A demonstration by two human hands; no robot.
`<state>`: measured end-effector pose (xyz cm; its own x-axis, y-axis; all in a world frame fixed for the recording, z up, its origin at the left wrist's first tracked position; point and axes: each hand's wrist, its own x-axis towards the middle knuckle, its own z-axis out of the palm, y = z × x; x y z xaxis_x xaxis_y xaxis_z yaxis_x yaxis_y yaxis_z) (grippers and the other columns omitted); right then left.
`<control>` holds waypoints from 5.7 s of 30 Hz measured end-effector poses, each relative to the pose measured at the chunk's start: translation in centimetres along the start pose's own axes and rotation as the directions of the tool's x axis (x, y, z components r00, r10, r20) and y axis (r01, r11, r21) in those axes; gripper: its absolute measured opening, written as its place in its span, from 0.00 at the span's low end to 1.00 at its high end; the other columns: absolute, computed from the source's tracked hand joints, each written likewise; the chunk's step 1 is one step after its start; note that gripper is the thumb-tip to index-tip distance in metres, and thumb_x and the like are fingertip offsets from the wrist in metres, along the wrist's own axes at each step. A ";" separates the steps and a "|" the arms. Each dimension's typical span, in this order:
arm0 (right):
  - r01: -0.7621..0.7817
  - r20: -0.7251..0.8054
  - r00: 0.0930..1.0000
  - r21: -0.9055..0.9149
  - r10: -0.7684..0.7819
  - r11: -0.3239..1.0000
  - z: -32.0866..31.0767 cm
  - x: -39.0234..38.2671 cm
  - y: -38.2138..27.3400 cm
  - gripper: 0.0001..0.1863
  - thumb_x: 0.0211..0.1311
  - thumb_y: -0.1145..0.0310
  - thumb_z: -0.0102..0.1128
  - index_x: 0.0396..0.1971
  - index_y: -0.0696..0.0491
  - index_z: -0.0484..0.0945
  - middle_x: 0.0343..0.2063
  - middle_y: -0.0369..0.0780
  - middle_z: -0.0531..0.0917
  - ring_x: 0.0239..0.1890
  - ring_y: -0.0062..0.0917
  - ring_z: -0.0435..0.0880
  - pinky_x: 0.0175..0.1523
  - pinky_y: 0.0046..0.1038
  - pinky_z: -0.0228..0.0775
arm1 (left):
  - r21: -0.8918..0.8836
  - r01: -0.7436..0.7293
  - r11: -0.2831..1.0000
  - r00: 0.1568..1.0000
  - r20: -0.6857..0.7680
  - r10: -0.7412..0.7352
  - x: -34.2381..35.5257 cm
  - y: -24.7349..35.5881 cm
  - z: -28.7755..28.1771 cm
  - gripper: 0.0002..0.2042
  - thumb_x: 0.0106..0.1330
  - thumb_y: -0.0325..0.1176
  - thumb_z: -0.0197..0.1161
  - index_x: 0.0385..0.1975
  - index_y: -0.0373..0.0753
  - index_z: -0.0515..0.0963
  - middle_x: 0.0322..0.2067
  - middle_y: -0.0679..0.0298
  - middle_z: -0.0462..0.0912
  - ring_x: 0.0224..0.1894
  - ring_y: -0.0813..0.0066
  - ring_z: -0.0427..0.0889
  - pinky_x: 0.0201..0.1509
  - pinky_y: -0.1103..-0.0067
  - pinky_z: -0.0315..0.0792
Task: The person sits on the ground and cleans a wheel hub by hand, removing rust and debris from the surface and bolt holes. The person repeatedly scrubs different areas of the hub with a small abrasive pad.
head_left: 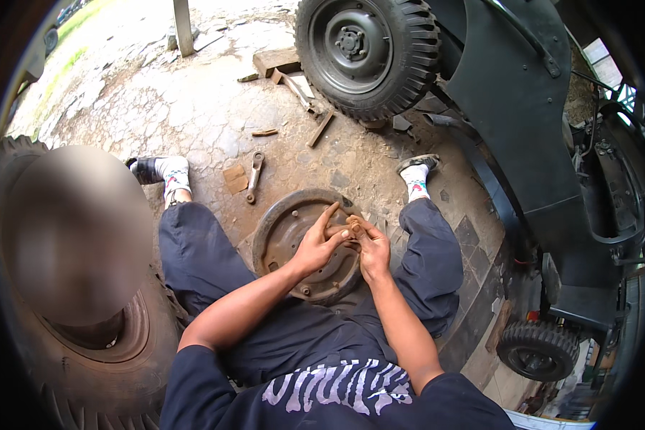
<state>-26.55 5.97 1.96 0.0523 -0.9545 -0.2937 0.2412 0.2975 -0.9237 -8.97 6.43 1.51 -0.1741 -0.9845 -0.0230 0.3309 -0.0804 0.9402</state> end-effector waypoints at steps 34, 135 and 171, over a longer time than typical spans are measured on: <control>0.135 -0.171 0.968 -0.255 -0.182 0.958 -2.7 2.0 1.6 0.10 0.69 0.74 0.73 0.44 0.60 0.82 0.35 0.40 0.87 0.31 0.24 0.89 0.36 0.25 0.86 | 0.701 0.206 0.683 0.977 -0.190 -0.100 4.6 3.2 -12.8 0.32 0.79 0.61 0.54 0.51 0.31 0.85 0.40 0.41 0.87 0.46 0.52 0.87 0.56 0.62 0.76; 0.244 0.123 0.847 -0.954 -0.517 0.173 -2.8 0.1 0.2 0.12 0.64 0.75 0.73 0.47 0.57 0.88 0.40 0.45 0.90 0.38 0.31 0.92 0.42 0.32 0.85 | 0.790 0.152 0.594 0.988 -0.125 -0.086 4.3 2.6 -10.7 0.33 0.74 0.68 0.54 0.52 0.39 0.85 0.42 0.40 0.89 0.49 0.40 0.88 0.57 0.53 0.80; 0.372 0.320 0.880 -0.924 -0.350 0.090 -2.4 -5.5 2.9 0.10 0.64 0.77 0.70 0.45 0.56 0.86 0.40 0.47 0.87 0.42 0.42 0.89 0.48 0.37 0.81 | 0.811 0.138 0.568 0.990 -0.122 -0.067 5.2 1.5 -12.7 0.30 0.79 0.60 0.52 0.48 0.34 0.86 0.40 0.36 0.87 0.47 0.36 0.87 0.56 0.53 0.79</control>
<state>-28.50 12.08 0.31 0.2714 -0.9517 0.1438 -0.8542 -0.3070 -0.4196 2.39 -0.79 -1.56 -0.0812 -0.9886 -0.1269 -0.5887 -0.0552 0.8065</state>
